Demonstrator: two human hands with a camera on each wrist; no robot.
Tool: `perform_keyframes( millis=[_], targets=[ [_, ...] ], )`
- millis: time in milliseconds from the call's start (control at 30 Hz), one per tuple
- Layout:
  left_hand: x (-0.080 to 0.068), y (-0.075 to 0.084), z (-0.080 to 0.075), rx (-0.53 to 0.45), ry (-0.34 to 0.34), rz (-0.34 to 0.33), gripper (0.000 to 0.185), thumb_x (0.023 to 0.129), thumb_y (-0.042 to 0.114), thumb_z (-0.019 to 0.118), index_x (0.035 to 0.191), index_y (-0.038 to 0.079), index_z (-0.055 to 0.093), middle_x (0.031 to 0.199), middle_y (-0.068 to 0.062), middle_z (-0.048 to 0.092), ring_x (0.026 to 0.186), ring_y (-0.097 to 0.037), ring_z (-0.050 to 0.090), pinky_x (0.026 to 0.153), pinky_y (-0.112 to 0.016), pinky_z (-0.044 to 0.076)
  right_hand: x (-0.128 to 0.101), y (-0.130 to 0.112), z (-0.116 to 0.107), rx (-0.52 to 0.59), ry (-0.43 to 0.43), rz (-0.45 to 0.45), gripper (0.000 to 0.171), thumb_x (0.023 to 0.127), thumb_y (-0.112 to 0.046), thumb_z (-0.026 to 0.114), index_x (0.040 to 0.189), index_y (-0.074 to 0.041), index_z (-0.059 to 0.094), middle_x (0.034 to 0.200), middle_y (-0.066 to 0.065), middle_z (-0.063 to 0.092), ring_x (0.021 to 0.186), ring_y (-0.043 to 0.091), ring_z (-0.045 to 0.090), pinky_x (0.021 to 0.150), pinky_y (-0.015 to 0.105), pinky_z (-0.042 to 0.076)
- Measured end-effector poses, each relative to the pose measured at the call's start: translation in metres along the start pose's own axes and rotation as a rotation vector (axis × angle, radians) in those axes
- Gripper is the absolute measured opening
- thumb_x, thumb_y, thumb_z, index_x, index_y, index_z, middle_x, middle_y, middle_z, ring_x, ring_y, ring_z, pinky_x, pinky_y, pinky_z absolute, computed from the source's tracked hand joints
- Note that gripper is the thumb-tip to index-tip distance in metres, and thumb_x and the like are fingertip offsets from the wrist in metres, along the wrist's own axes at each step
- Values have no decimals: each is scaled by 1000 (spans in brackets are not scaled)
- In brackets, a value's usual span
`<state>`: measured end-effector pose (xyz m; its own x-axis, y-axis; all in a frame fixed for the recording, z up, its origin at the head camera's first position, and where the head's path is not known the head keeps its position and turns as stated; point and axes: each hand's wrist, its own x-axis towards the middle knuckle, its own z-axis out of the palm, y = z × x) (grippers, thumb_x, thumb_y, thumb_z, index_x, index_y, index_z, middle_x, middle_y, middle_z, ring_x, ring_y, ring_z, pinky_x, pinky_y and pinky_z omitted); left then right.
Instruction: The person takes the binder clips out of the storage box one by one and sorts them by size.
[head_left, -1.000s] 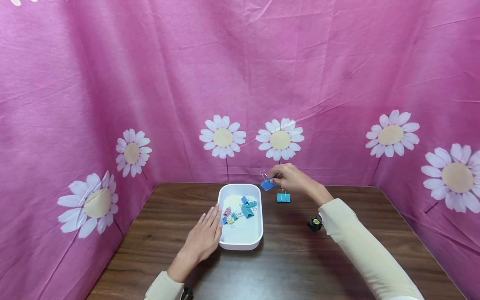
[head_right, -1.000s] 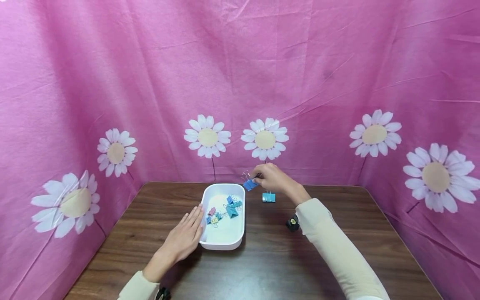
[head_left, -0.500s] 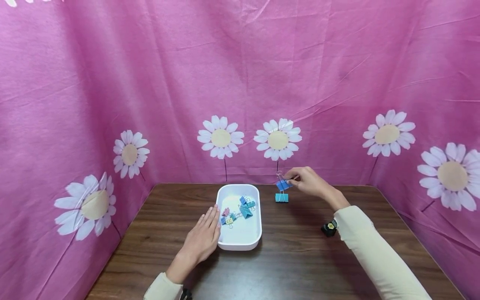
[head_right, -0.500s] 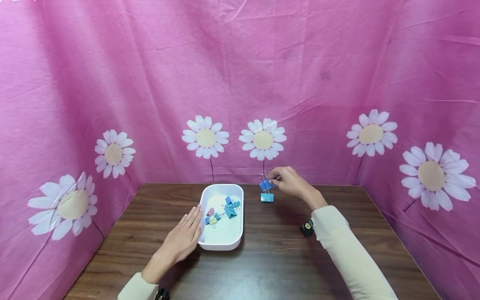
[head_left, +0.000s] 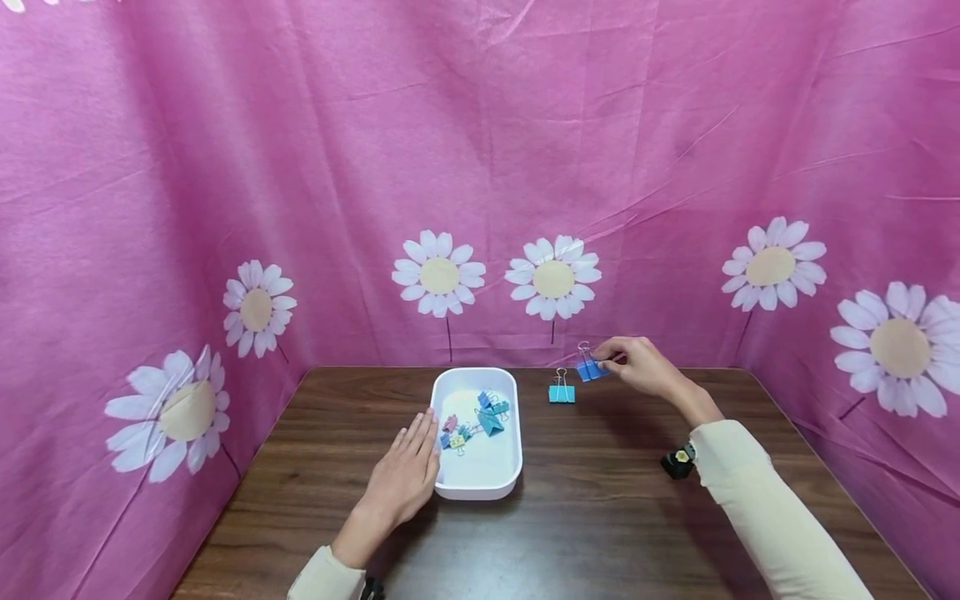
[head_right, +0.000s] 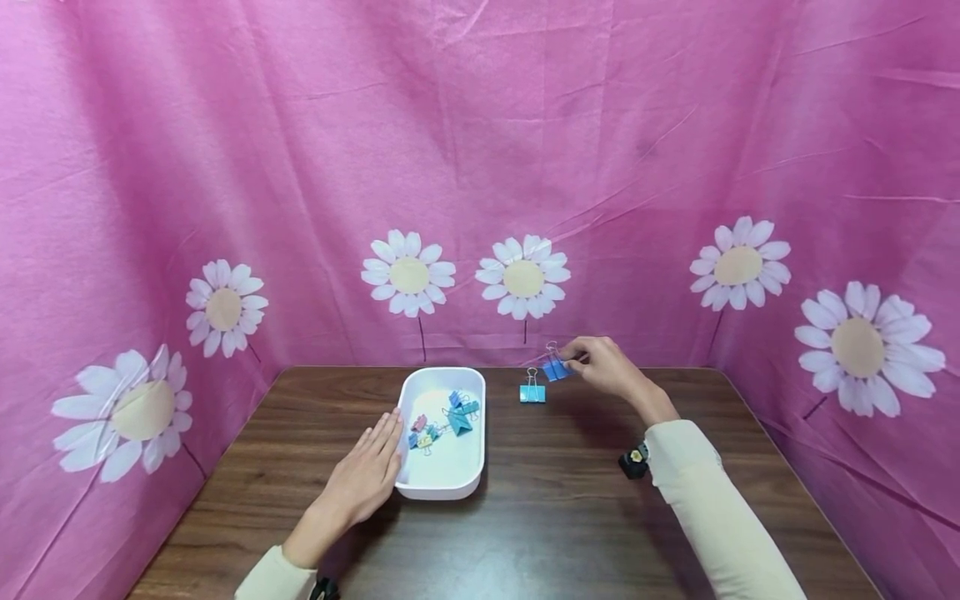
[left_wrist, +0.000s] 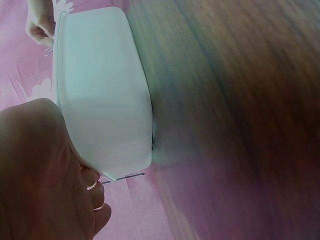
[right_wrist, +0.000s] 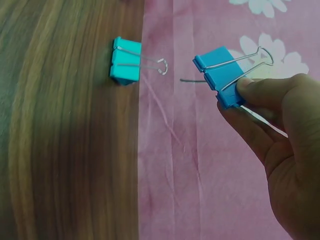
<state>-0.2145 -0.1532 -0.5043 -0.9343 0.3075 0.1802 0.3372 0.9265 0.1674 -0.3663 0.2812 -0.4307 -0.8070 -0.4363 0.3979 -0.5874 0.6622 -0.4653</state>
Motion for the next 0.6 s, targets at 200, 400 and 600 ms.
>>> perform_keyframes(
  millis=[200, 400, 600],
  targets=[
    [0, 1, 0, -16, -1, -2, 56, 114, 25, 40, 163, -3, 37, 175, -15, 30, 164, -33, 28, 133, -50, 30, -10, 13, -1, 1, 26, 37, 13, 92, 4, 76, 101, -3, 82, 102, 13, 81, 92, 24, 76, 85, 41, 67],
    [-1, 1, -1, -43, -1, -1, 56, 114, 24, 41, 162, -5, 37, 175, -17, 30, 163, -35, 29, 133, -51, 31, -16, 23, -2, -15, 28, 78, 12, 93, 2, 75, 102, -4, 82, 106, 14, 82, 94, 26, 77, 84, 38, 66],
    [0, 1, 0, -43, 9, 5, 56, 114, 23, 42, 162, -5, 38, 174, -17, 31, 163, -35, 30, 133, -51, 31, -20, 33, -1, -1, 22, 139, 12, 96, 1, 73, 104, -3, 82, 109, 16, 81, 98, 31, 76, 84, 34, 65]
  ],
)
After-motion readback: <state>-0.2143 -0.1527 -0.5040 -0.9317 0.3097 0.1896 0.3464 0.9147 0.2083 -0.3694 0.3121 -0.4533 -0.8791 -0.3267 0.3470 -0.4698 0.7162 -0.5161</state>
